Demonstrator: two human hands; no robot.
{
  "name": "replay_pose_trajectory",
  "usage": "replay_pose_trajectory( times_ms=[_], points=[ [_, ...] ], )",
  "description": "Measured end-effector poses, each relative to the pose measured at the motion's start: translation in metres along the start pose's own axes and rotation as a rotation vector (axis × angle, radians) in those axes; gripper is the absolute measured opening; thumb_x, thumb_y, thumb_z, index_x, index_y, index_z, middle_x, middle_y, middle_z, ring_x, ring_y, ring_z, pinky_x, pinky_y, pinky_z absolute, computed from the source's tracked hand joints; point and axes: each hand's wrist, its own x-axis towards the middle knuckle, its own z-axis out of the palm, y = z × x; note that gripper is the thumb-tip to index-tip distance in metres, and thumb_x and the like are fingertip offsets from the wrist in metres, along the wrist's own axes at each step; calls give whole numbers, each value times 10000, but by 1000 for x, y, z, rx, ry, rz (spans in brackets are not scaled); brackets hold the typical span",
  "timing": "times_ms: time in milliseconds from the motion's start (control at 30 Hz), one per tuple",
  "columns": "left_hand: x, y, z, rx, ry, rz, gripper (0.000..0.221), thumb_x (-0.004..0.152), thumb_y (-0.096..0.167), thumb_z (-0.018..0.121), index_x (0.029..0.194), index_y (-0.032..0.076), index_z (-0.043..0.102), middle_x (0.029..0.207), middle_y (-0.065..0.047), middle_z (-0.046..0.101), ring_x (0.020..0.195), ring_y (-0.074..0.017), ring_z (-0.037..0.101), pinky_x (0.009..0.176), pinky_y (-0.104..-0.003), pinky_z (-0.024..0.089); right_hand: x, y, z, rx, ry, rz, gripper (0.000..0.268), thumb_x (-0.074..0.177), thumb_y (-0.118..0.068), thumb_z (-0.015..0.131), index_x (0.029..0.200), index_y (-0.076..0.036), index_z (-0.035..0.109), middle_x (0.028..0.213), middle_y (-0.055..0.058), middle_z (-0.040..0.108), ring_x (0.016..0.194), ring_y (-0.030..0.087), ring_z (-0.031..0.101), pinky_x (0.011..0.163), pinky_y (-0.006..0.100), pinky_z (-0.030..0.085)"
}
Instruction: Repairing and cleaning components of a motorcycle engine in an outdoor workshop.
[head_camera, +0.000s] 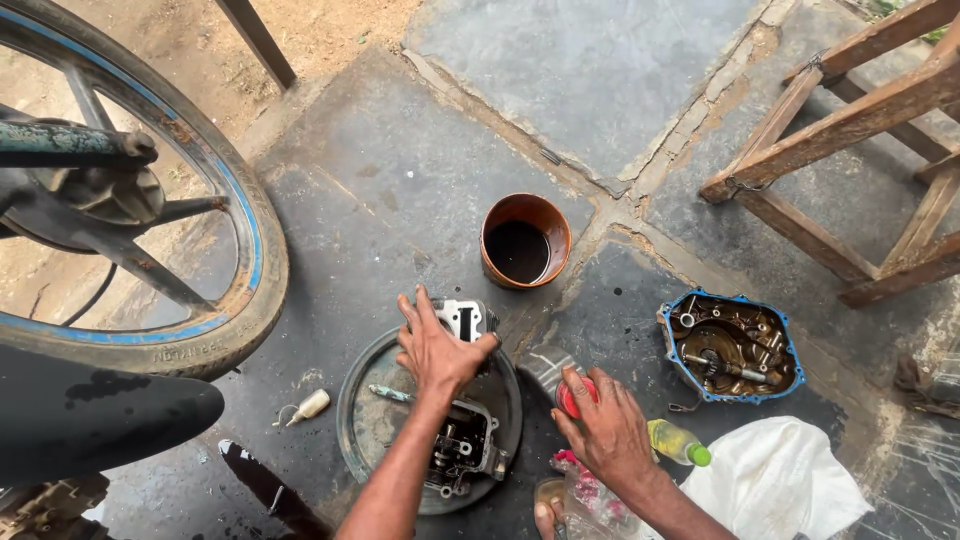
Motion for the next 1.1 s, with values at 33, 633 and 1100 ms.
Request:
replay_pose_trajectory(
  times_ms=[33,633,1100],
  points=[
    [11,3,-9,-62,31,4,1406,480,421,892,1626,140,128,1689,-231,56,1445,-502,262,1094,-750,264,2,-1,-2,5,1,11,656,786,-323,806,1345,-83,560,1204,249,591,1053,391,629,863,494,529],
    [142,-14,-31,142,187,28,1338,508,472,877,1615,150,198,1673,-195,159,1446,-533,241,1078,-711,284,34,37,-28,-315,83,179,738,755,-335,788,1403,-60,565,1209,259,592,1027,368,611,818,499,498],
    [126,-15,-36,478,-25,68,1383,600,698,879,1614,156,110,1664,-259,-25,1477,-601,33,1086,-801,152,-18,17,173,483,-401,598,562,856,-300,755,1255,32,541,970,228,722,866,371,733,818,465,577]
  ],
)
